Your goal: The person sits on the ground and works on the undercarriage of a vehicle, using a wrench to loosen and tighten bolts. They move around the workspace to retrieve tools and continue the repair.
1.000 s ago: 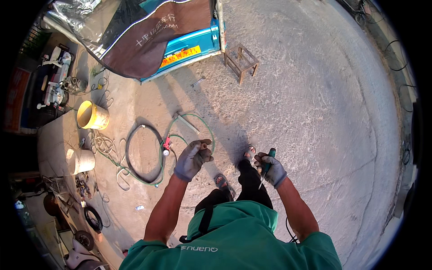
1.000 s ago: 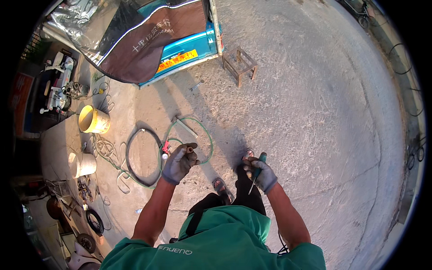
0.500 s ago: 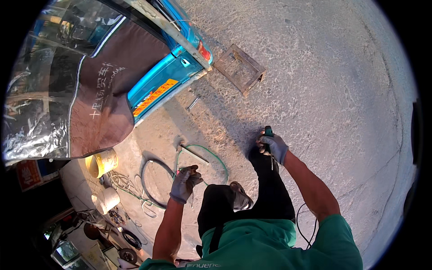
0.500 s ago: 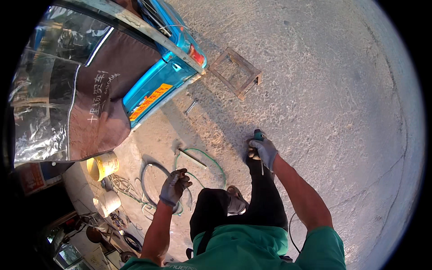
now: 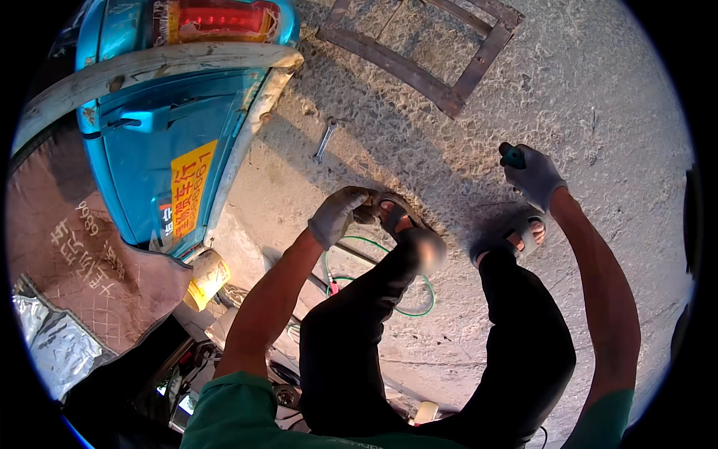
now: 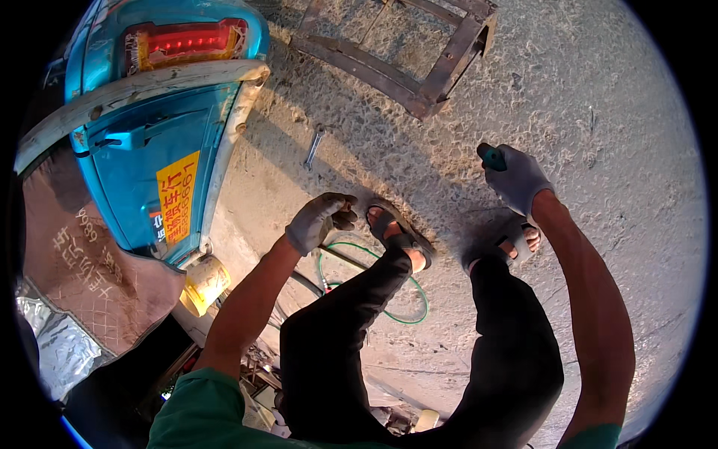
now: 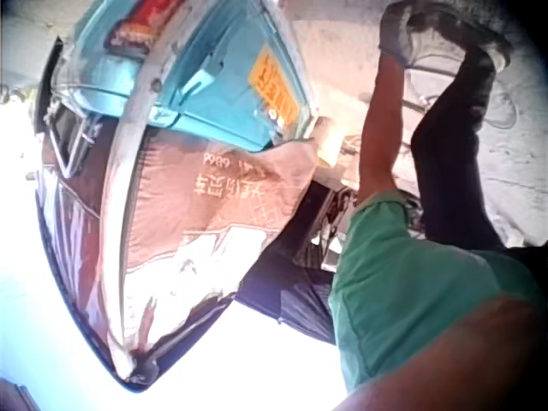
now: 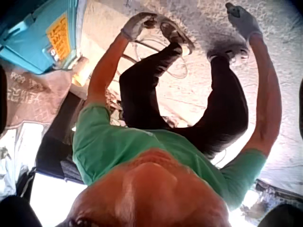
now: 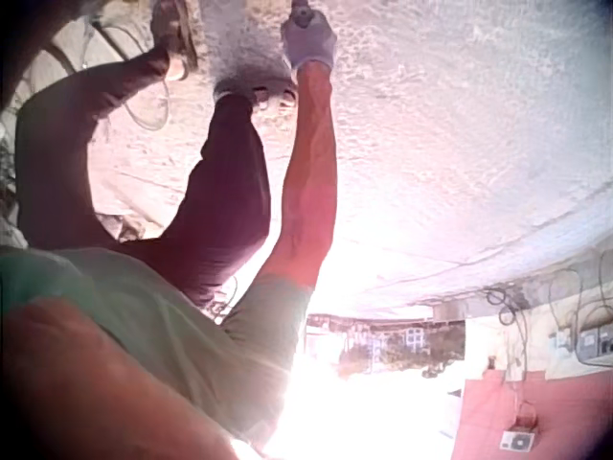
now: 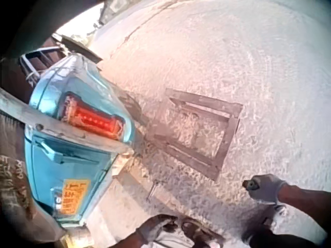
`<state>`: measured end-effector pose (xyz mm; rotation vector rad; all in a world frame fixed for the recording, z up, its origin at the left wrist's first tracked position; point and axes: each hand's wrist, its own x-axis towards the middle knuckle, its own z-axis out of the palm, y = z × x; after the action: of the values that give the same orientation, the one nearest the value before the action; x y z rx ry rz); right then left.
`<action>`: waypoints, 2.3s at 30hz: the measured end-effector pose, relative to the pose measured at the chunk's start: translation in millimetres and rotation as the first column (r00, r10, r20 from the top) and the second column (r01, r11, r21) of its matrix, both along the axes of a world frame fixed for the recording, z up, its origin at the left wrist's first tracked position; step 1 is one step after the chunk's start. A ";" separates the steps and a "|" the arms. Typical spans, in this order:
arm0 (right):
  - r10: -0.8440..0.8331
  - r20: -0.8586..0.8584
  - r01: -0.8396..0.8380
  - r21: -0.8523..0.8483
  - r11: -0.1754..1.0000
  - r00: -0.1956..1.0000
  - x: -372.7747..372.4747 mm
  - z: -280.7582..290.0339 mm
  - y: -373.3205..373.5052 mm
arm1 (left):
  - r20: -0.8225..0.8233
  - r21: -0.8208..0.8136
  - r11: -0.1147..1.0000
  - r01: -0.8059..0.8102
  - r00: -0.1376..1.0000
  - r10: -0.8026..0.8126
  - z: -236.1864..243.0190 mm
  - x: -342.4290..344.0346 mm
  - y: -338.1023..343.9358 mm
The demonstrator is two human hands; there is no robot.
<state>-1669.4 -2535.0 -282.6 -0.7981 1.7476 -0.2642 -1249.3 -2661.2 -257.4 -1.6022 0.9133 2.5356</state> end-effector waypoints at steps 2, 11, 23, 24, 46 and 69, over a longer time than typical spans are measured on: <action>0.138 -0.082 -0.146 -0.095 0.985 0.987 -1.7 -48.0 -13.8 | 0.032 -0.031 0.998 0.050 0.998 -0.049 -36.2 8.1 -27.6; 0.191 -0.386 -0.386 -0.526 0.758 0.902 -19.3 -177.0 -107.4 | 0.043 -0.184 0.981 -0.056 0.997 0.065 -165.9 14.5 -152.7; -0.089 -0.626 -0.448 -0.644 0.620 0.775 -98.3 -242.0 -119.5 | -0.096 -0.384 0.893 -0.237 0.972 0.217 -177.6 37.9 -279.5; -0.117 -0.624 -0.435 -0.654 0.619 0.773 -98.3 -248.3 -117.3 | -0.082 -0.407 0.874 -0.267 0.963 0.256 -178.3 48.0 -292.7; -0.173 -0.776 -0.462 -0.521 0.718 0.606 -75.3 -263.0 -116.6 | -0.431 -0.483 0.644 -0.594 0.801 0.415 -154.5 95.7 -538.7; -0.127 -0.704 -0.431 -0.556 0.711 0.698 -81.5 -267.5 -119.3 | -0.499 -0.383 0.762 -0.522 0.811 0.306 -153.0 123.7 -544.2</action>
<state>-1750.9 -2654.3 -550.2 -1.8071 2.2981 -0.5683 -1125.6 -3205.4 -410.3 -1.5425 1.5270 3.2496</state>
